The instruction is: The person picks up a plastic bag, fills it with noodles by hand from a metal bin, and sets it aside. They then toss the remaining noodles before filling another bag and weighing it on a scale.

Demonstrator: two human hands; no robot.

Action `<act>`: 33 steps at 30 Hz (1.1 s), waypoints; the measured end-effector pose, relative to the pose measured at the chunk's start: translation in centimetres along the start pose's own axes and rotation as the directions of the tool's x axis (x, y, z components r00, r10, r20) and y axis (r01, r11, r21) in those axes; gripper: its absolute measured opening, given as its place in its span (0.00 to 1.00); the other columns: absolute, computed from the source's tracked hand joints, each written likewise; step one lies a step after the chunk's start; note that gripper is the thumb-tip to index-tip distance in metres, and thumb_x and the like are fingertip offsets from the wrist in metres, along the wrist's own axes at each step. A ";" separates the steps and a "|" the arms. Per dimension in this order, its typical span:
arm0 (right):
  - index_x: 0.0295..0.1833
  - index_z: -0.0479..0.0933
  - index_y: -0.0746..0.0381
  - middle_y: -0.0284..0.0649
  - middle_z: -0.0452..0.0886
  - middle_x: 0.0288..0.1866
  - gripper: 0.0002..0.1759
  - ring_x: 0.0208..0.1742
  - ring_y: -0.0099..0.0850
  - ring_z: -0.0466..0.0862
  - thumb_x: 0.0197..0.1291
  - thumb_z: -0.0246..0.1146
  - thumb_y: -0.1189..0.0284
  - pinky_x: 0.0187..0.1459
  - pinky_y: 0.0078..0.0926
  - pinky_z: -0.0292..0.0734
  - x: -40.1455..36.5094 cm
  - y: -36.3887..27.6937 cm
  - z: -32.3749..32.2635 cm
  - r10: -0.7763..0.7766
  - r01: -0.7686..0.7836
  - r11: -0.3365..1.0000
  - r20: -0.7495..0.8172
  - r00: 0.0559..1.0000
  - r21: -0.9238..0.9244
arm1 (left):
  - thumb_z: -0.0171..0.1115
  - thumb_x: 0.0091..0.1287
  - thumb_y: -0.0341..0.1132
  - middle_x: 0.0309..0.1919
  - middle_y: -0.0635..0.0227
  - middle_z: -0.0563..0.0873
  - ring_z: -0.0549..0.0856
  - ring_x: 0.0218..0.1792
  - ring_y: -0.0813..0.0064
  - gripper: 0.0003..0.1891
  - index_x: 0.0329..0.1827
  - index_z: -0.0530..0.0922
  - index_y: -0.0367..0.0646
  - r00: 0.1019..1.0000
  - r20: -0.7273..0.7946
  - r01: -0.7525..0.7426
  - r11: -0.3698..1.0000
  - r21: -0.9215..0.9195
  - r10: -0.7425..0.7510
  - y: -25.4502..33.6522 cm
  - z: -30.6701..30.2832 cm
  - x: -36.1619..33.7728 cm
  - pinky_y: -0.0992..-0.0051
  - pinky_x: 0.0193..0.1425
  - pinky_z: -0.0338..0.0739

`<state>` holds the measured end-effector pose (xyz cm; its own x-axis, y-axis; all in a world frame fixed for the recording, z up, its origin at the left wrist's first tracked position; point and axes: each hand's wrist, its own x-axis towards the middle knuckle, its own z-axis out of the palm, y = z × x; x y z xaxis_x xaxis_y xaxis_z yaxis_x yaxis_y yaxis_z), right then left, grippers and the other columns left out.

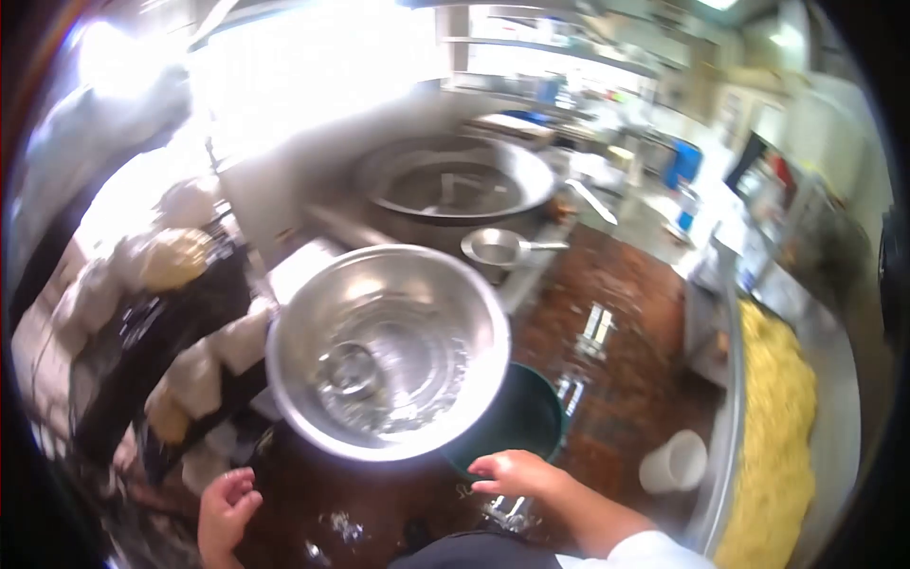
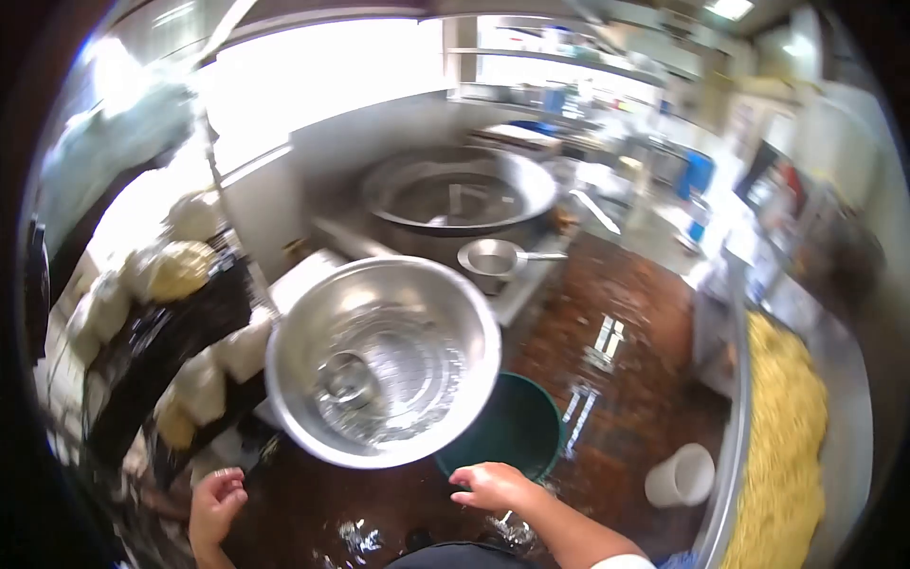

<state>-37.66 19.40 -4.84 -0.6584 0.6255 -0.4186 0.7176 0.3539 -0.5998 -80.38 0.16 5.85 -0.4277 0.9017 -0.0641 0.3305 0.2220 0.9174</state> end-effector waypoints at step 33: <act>0.60 0.78 0.60 0.45 0.86 0.51 0.30 0.53 0.38 0.86 0.63 0.65 0.48 0.55 0.33 0.79 -37.1 34.2 -4.4 0.680 -0.330 0.657 -0.344 0.647 0.678 | 0.73 0.61 0.35 0.44 0.65 0.88 0.84 0.45 0.78 0.22 0.58 0.81 0.37 0.291 0.934 -0.394 0.916 -0.081 0.208 24.8 69.2 12.2 0.74 0.51 0.80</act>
<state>12.29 11.37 -6.78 0.1400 0.8848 -0.4445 0.5343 -0.4454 -0.7184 -19.20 42.39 0.66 0.7296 0.6555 -0.1951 0.4030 -0.1815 0.8970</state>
